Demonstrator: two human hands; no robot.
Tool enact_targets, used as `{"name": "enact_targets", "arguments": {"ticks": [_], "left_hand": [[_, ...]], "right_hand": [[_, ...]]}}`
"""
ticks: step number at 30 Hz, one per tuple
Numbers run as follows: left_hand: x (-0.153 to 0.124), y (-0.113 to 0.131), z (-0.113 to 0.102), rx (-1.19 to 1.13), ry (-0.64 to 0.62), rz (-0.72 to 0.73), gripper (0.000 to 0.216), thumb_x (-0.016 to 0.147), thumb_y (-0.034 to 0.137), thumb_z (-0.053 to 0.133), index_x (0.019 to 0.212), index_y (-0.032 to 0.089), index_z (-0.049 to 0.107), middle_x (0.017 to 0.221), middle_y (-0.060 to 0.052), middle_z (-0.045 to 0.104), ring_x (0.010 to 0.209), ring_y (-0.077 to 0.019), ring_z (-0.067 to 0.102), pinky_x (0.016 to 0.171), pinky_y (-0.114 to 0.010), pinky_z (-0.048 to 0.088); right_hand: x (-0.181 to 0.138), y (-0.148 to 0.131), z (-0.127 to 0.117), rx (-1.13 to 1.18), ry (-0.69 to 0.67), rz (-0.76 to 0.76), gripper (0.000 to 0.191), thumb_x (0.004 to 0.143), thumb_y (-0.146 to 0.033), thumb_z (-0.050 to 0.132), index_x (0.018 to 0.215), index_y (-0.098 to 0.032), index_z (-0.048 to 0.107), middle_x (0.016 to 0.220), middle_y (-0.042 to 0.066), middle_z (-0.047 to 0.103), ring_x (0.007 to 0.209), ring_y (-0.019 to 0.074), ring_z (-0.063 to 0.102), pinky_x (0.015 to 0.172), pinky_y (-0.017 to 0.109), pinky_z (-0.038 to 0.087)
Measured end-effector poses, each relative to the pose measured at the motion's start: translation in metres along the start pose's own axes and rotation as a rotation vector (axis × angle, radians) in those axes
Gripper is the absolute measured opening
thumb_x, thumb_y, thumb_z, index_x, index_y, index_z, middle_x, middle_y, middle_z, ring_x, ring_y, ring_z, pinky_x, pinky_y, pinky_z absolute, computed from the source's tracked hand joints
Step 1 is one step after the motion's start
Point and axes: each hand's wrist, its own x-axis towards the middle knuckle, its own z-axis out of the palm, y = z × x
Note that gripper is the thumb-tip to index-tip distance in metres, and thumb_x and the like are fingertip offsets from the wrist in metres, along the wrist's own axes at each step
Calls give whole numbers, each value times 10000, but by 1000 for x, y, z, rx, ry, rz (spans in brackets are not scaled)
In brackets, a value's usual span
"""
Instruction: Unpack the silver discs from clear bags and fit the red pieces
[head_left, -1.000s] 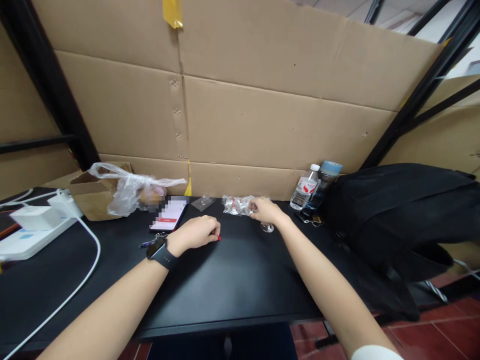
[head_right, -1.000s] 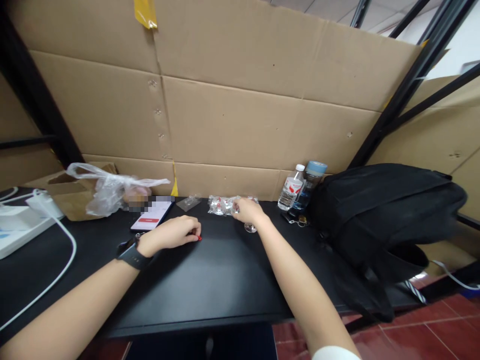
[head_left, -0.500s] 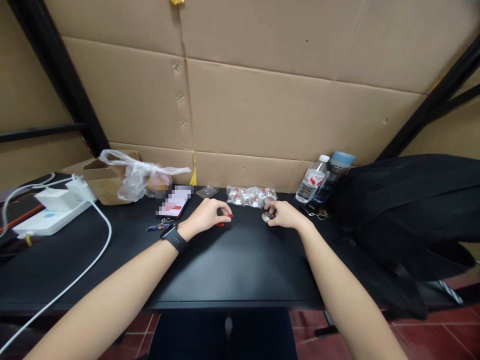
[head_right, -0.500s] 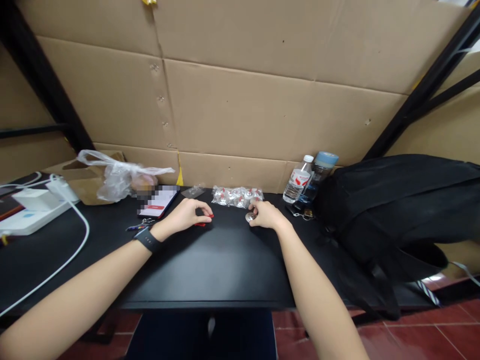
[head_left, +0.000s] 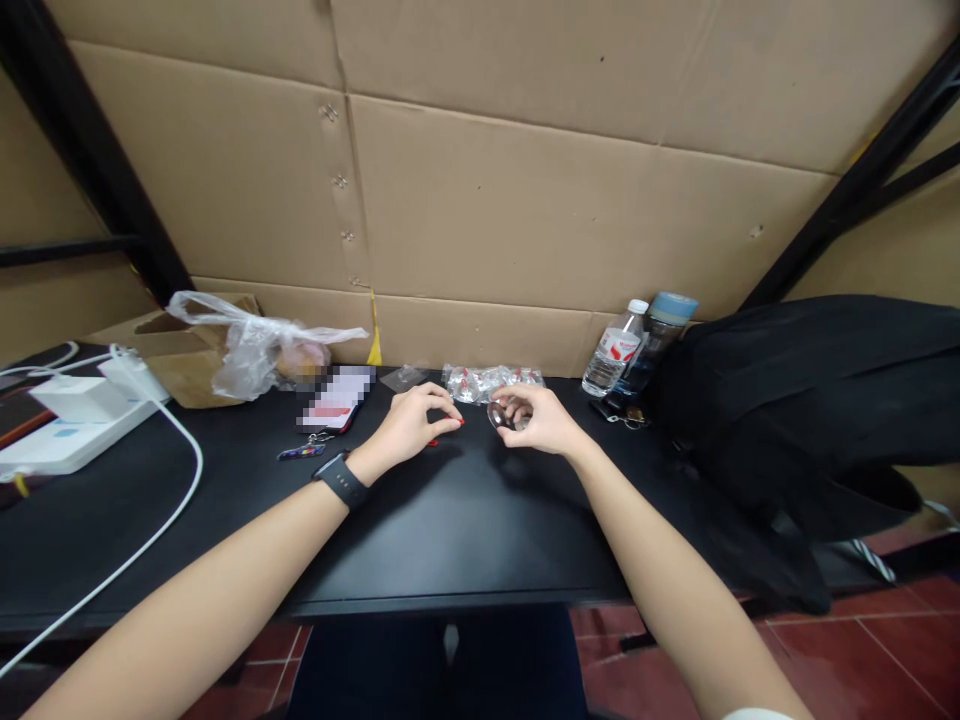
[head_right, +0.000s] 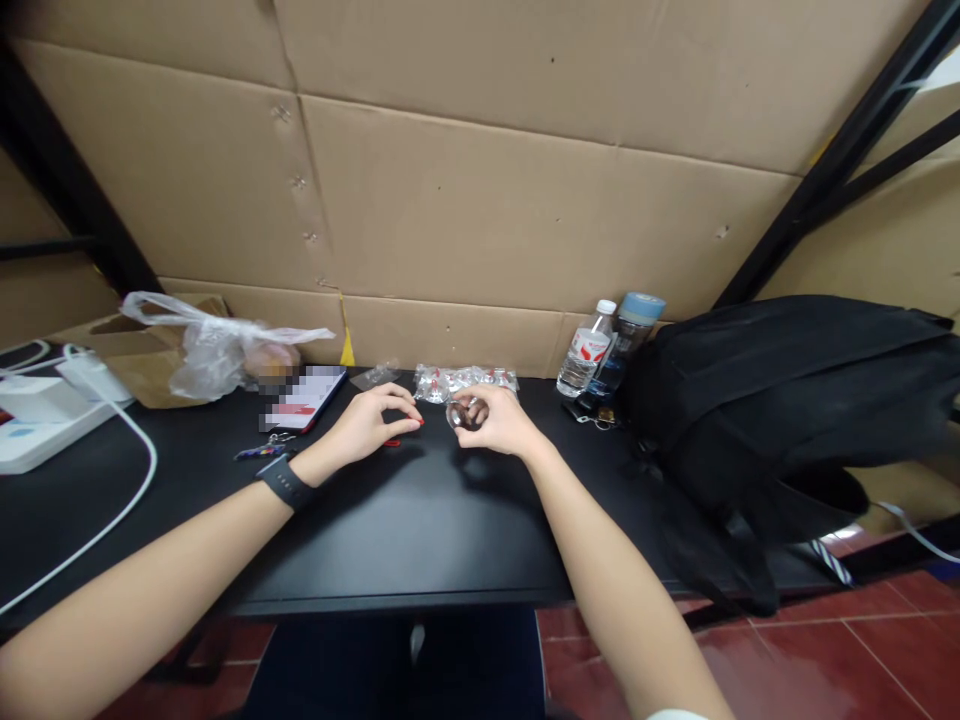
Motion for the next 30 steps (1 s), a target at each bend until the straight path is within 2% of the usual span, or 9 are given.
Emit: {"name": "enact_targets", "arguments": {"ticks": [5,10,18,24,30], "left_hand": [[0,8,6,-48,127,-3,68,818,324,762,835,271,802,1080,-37,652,1055,-232,625,998,-402,464],[-3,19,6,-51,181,30,92,848,312,726,856,242,785,1077,-46,638,1058,-232,607,985,-391,473],[-6,26,5,30,185,10,131,882,322,678,884,236,776,1074,-60,641,1094,-248,579,985,-411,457],[-7,28,5,106,197,31,105,883,271,668,859,231,762,1086,-54,636,1096,-243,561,979,-418,430],[-7,31,3,172,227,54,106,880,313,691,872,243,771,1090,-53,643,1095,-248,553,978,-434,406]], "right_hand": [[1,-14,25,197,106,-97,442,672,-219,753,1108,-193,687,1079,75,667,820,166,677,725,294,584],[0,-15,42,321,131,-60,453,693,-232,773,1130,-206,657,1109,80,680,897,195,701,745,311,601],[-1,-22,41,397,124,-79,309,731,-309,795,999,-210,676,1089,74,685,967,211,692,796,332,608],[0,-18,45,478,120,-22,321,714,-335,836,977,-206,705,1082,73,694,961,210,698,783,322,609],[3,-10,45,533,99,89,235,779,-396,797,869,-187,742,1053,79,738,944,209,715,949,399,574]]}}
